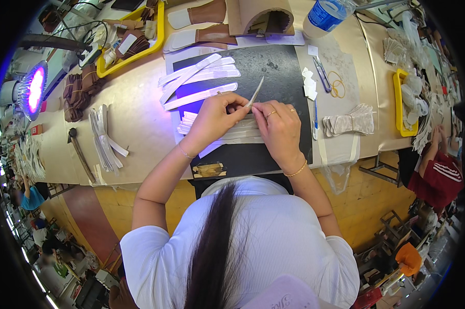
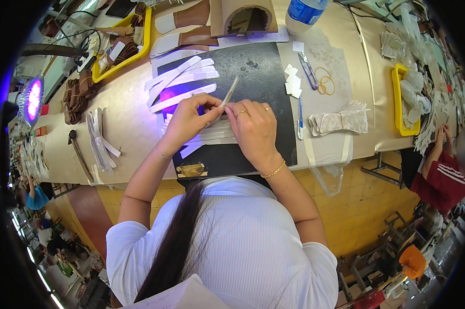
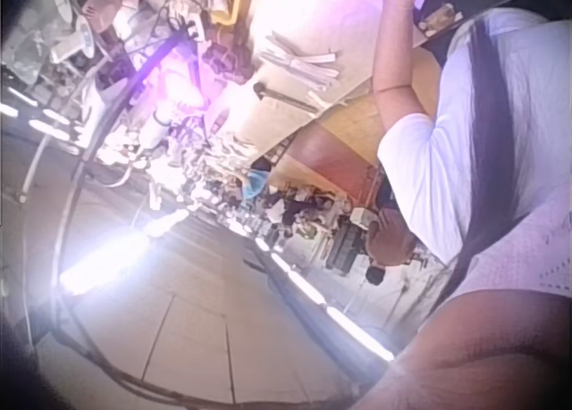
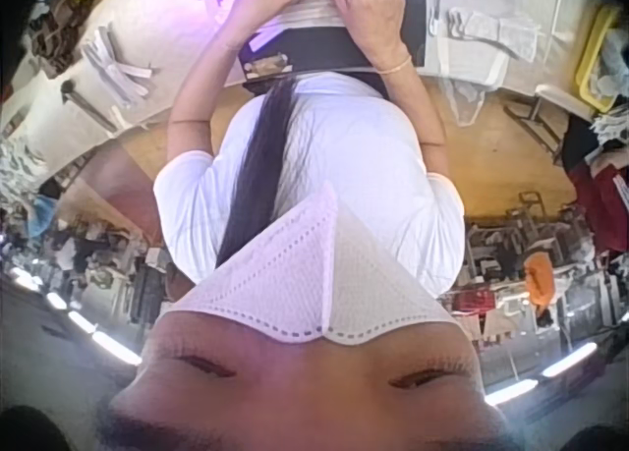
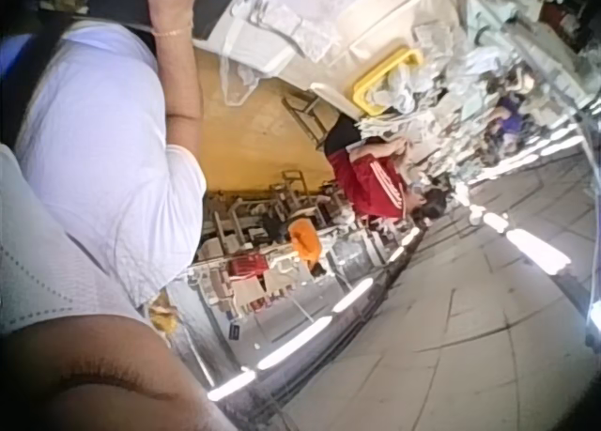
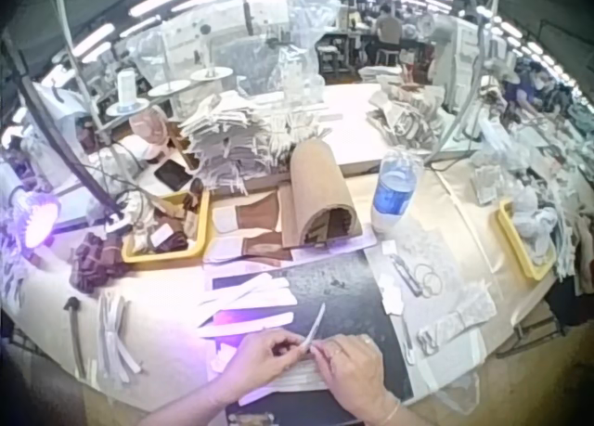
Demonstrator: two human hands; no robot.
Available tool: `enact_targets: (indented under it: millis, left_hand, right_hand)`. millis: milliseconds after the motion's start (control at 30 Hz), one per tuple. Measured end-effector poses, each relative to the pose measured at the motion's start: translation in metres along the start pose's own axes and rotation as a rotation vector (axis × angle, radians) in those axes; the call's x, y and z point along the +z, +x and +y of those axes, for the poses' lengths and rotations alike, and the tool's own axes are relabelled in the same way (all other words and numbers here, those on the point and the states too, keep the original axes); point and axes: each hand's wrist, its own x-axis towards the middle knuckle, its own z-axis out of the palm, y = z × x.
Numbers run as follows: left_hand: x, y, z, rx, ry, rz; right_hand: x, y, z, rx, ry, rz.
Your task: The person repeatedly folds small white fabric strips into compact shapes and stacks them on a black mat. The person also handles a clear plastic bag and a rubber band, placing the bag aside and using the band to secure a bundle of strips.
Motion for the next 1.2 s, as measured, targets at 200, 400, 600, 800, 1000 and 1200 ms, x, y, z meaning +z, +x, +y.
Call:
enact_targets:
  millis: [200,400,600,800,1000,1200]
  left_hand:
    - [0.001,-0.001,0.004,0.026,0.048,0.001]
    - [-0.001,-0.001,0.008,-0.005,0.028,-0.016]
    - [0.001,-0.003,0.007,0.039,0.038,-0.011]
    - [0.002,-0.003,0.003,0.128,0.106,-0.009]
    - [-0.008,-0.004,0.01,0.05,0.016,-0.122]
    - [-0.017,-0.001,0.004,-0.035,-0.087,-0.229]
  right_hand:
    - [0.001,-0.001,0.004,-0.067,-0.033,-0.013]
    - [0.001,0.0,0.007,-0.119,-0.08,-0.045]
    - [-0.003,0.002,0.01,-0.14,-0.09,-0.096]
    - [-0.011,0.007,0.011,-0.054,0.042,-0.149]
    - [-0.022,0.013,0.017,0.139,0.335,-0.263]
    - [-0.028,0.009,0.033,0.429,0.504,-0.121]
